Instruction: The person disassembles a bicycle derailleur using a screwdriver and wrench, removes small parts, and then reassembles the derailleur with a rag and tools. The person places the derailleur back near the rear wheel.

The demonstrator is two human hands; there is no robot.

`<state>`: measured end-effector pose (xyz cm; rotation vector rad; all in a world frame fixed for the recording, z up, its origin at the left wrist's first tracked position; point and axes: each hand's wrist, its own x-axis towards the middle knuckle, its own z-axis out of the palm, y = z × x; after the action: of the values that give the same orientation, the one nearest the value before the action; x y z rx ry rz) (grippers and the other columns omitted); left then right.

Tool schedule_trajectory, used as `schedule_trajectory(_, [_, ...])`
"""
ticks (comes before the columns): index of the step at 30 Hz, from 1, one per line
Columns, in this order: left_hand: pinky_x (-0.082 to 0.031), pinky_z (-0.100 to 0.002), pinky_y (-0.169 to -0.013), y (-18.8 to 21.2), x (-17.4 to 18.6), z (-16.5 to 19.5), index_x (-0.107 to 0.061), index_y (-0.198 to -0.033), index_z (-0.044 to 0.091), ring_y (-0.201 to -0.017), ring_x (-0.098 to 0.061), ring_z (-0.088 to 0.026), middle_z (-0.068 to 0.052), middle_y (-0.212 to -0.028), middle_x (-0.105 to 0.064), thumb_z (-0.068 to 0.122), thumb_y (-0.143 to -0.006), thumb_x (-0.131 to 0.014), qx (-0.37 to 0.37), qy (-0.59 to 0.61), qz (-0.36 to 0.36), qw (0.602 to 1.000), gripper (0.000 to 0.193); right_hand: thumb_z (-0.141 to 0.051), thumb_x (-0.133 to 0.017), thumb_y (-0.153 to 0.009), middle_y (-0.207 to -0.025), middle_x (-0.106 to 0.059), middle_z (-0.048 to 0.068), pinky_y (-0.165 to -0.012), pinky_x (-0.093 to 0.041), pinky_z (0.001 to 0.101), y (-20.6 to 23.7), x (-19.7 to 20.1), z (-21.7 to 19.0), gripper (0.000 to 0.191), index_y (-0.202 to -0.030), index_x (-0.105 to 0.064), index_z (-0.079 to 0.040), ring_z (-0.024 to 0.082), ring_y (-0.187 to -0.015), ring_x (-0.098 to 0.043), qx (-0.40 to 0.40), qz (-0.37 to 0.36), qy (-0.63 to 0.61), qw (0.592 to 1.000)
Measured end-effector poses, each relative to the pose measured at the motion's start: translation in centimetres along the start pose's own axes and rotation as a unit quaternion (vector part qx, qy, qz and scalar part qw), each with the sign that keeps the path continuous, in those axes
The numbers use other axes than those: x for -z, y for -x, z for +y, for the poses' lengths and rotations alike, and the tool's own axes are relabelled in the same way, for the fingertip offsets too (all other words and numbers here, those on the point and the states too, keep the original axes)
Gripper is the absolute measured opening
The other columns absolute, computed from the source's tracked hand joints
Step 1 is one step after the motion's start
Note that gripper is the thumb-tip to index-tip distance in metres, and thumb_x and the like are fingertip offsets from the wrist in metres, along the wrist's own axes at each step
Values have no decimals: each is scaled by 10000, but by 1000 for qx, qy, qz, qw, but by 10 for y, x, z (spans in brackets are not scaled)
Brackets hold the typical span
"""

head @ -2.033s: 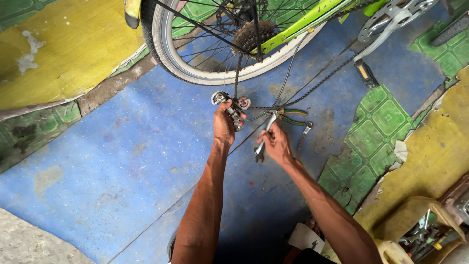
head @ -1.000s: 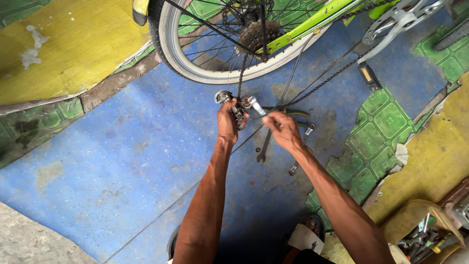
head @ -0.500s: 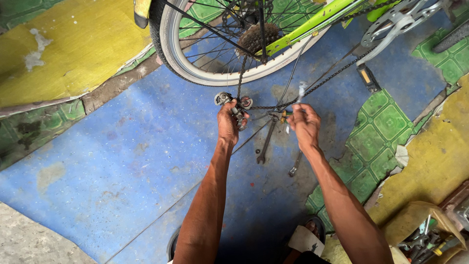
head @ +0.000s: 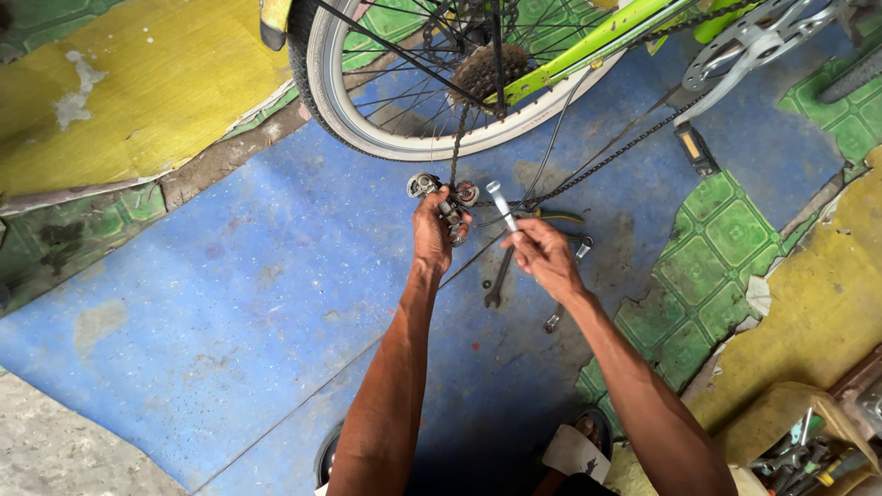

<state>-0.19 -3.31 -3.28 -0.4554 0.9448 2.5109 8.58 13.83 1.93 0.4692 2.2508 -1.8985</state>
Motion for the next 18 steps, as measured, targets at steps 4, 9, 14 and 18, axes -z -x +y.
schedule_trajectory(4, [-433,-289,-474,2,0,0,-669,-1100,-20,-622,-633,-159,-113,-908,-728,264,-988,-553,-4,4,-15,1000,326,-152,-577,-1031,-858,-731,68,-453,-443,222,-3,-17,3,163,-1114,-666,-44,67,-579,-541,12,8,54,998])
schedule_trajectory(9, [-423,-288,-466,3,-1,2,-672,-1096,-19,-616,-629,-162,-107,-875,-709,259,-991,-563,-6,5,-10,1000,316,-190,-572,-1051,-826,-711,60,-428,-396,222,-3,-28,3,188,-1093,-673,-37,49,-542,-511,-27,4,6,1000])
schedule_trajectory(14, [-417,-286,-464,4,-2,0,-691,-1114,-51,-615,-621,-150,-109,-868,-717,257,-996,-556,-14,4,-17,1000,356,-180,-560,-1042,-828,-713,79,-406,-410,226,-6,-45,1,193,-1071,-648,-12,66,-514,-519,-12,12,-34,999])
schedule_trajectory(18, [-414,-283,-463,3,-2,-2,-692,-1130,-63,-609,-617,-148,-111,-847,-709,249,-995,-550,-12,15,-22,1000,368,-174,-541,-1041,-825,-712,85,-399,-432,241,-3,-58,1,193,-1069,-627,-3,77,-497,-538,-6,39,-21,999])
